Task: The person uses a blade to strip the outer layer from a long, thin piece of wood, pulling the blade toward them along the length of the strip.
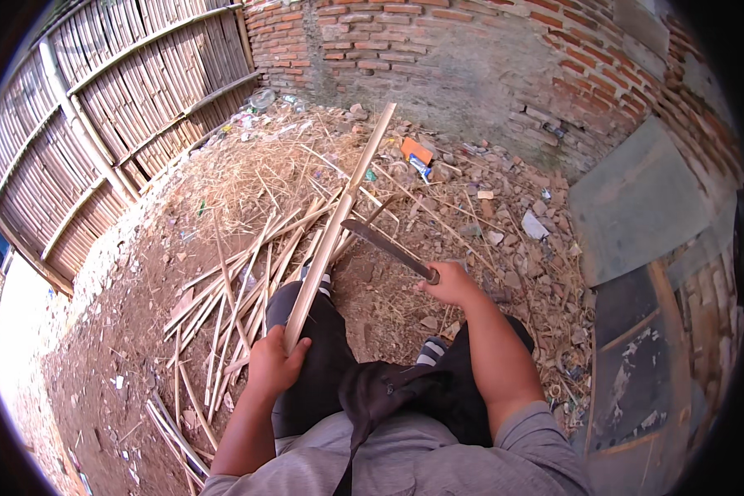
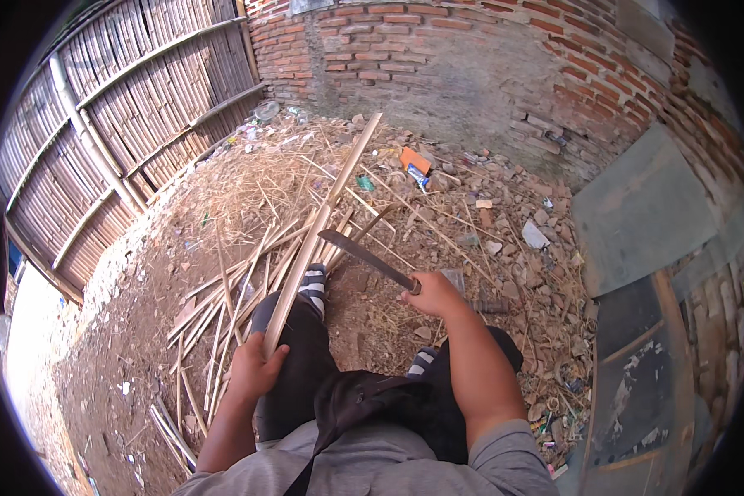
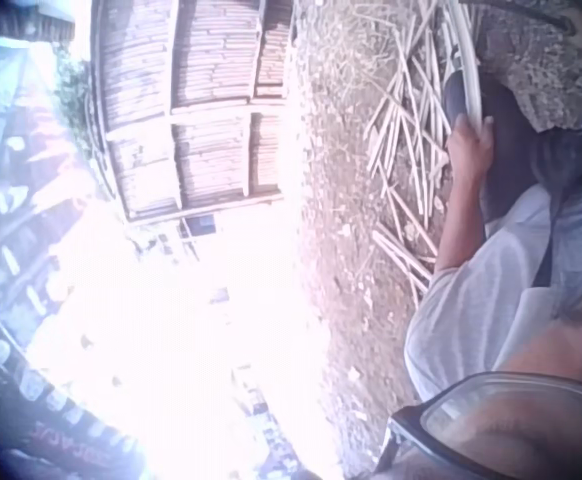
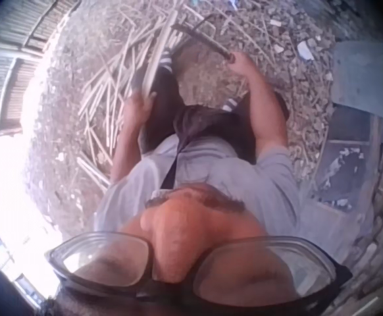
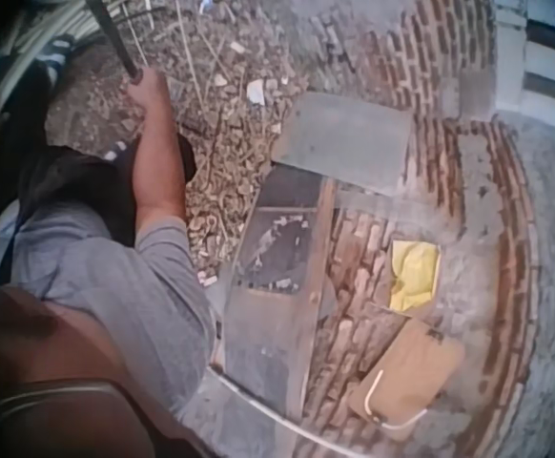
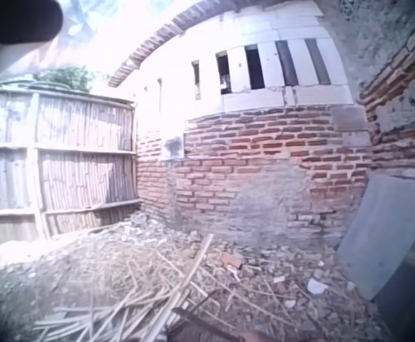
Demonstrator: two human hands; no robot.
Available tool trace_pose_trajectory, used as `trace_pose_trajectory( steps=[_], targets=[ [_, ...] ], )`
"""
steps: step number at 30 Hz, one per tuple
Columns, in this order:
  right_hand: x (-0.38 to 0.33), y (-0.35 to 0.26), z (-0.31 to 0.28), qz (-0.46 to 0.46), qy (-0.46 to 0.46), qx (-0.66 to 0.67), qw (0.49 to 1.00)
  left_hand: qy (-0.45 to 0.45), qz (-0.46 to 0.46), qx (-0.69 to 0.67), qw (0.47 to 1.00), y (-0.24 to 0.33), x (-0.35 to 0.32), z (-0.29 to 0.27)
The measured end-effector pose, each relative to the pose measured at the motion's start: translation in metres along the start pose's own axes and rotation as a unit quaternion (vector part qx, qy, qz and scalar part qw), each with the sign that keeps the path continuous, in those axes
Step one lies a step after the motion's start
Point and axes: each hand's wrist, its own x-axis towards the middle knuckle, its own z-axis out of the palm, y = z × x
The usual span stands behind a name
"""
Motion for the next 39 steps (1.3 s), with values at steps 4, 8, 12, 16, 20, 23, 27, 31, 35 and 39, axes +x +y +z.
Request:
trace_pose_trajectory(
  steps=[4,8,12,16,20,23,27,31,35,39],
  targets=[
    [-0.001,-0.014,-0.003,0.008,-0.047,0.0,0.999,0.008,0.001,0.004,1.0,-0.006,0.0,0.002],
    [-0.003,-0.02,-0.002,0.003,-0.055,0.012,0.998,0.025,0.01,-0.016,1.0,-0.005,-0.002,0.003],
    [-0.001,-0.011,-0.002,0.002,-0.032,0.005,0.999,0.029,0.018,-0.018,0.999,-0.006,-0.001,0.002],
    [-0.004,-0.016,-0.013,0.01,-0.019,0.001,1.0,0.02,0.009,-0.009,1.0,0.003,-0.002,-0.002],
    [-0.008,-0.032,-0.018,0.015,-0.033,-0.01,0.999,0.024,0.012,-0.001,1.0,-0.003,-0.001,0.0],
    [-0.007,-0.025,-0.012,-0.029,-0.016,0.0,0.999,0.02,0.011,-0.011,1.0,-0.003,-0.001,0.001],
    [-0.005,-0.021,-0.009,-0.056,-0.002,-0.003,0.998,0.015,0.021,-0.002,1.0,-0.001,-0.001,0.001],
    [-0.005,-0.025,-0.013,0.043,-0.005,0.039,0.998,-0.007,0.023,0.022,0.999,0.0,0.001,-0.001],
    [-0.011,-0.034,-0.018,-0.061,-0.006,-0.047,0.997,-0.009,0.024,0.028,0.999,0.001,0.002,-0.002],
    [-0.006,-0.034,-0.01,-0.097,-0.039,-0.057,0.993,-0.022,0.042,0.027,0.999,0.002,0.001,-0.006]
  ],
)
